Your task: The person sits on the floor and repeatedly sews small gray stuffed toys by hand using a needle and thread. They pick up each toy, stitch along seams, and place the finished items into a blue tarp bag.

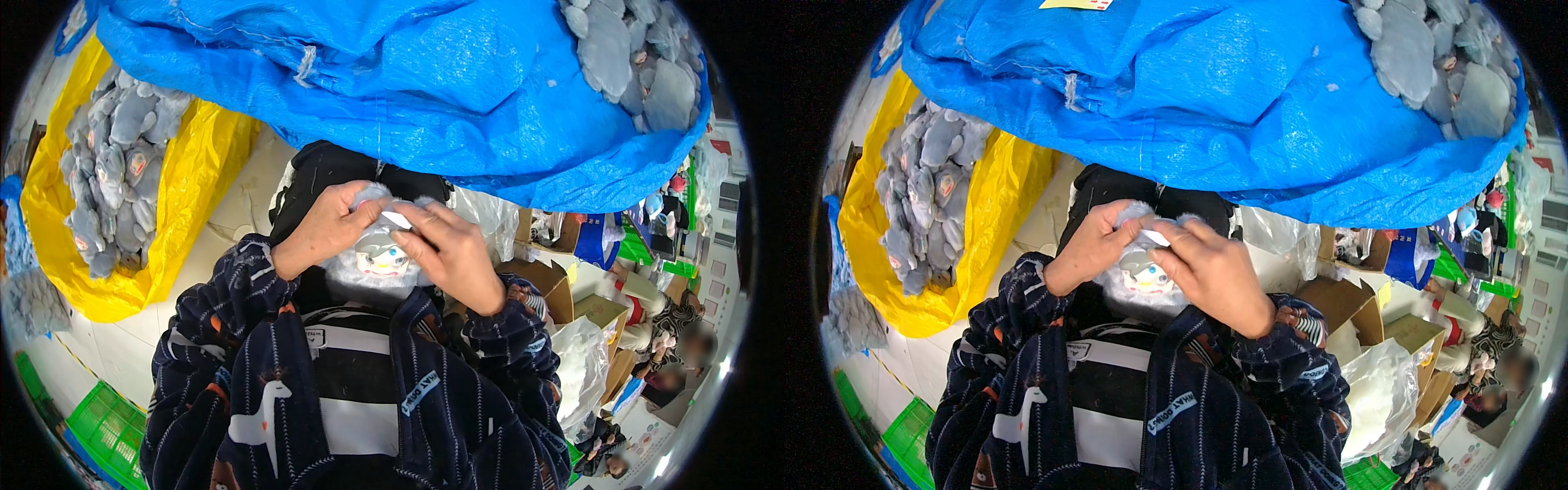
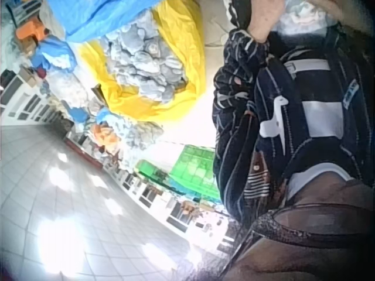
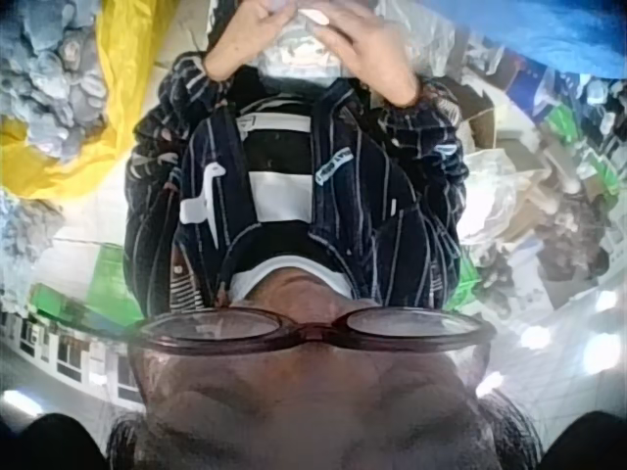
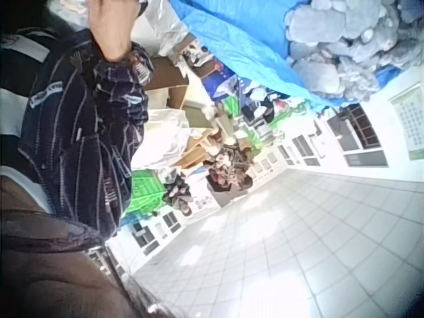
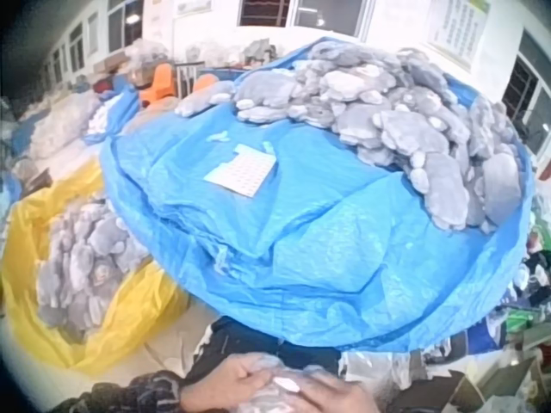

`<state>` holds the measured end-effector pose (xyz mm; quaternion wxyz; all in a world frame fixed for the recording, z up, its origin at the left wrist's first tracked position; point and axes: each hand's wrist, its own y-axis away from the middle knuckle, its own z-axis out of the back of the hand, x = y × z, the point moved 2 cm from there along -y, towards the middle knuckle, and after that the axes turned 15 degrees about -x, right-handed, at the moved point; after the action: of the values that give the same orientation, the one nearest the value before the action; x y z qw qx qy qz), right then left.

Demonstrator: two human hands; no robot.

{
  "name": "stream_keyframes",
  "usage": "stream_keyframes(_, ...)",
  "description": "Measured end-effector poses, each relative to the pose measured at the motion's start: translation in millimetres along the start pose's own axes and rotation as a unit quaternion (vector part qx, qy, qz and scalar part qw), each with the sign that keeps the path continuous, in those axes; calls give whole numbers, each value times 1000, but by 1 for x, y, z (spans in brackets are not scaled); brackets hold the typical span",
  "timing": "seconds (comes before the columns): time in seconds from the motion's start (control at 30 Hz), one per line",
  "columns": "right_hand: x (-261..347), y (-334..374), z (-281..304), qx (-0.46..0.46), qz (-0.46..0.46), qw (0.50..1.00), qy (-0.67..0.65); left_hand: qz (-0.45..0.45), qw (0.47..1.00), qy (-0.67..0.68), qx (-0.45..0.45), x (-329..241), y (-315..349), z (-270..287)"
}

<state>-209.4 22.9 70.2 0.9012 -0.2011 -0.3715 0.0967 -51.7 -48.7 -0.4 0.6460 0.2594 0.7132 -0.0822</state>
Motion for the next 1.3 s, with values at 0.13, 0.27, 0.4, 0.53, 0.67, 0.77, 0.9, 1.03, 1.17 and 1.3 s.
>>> stream_keyframes(0.13,-12,9,10,-53,-447,705,-548,30,999,-28,4,-1,0,-2)
stream_keyframes(0.27,-5,5,9,-39,-270,947,-169,38,999,-18,-3,-2,1,-1)
stream_keyframes(0.4,9,3,-8,-4,-105,994,-38,21,999,-41,0,-1,0,1)
stream_keyframes(0.53,6,6,-15,-48,-162,986,4,81,996,4,30,-11,2,13)
stream_keyframes(0.67,-33,37,-22,-231,-331,913,-63,113,992,47,39,16,-7,28)
stream_keyframes(0.77,-62,66,1,-282,-448,838,-129,161,982,90,42,9,-5,35)
stream_keyframes(0.9,-61,94,17,-246,-420,873,-41,62,997,-12,-36,-10,11,54)
stream_keyframes(1.03,-59,100,18,-186,-387,902,40,72,992,-105,10,1,60,71)
stream_keyframes(1.17,-16,72,22,-140,-246,957,55,130,989,-50,-55,27,80,62)
stream_keyframes(1.3,32,46,-6,-45,-108,993,29,99,993,1,-70,26,71,48)
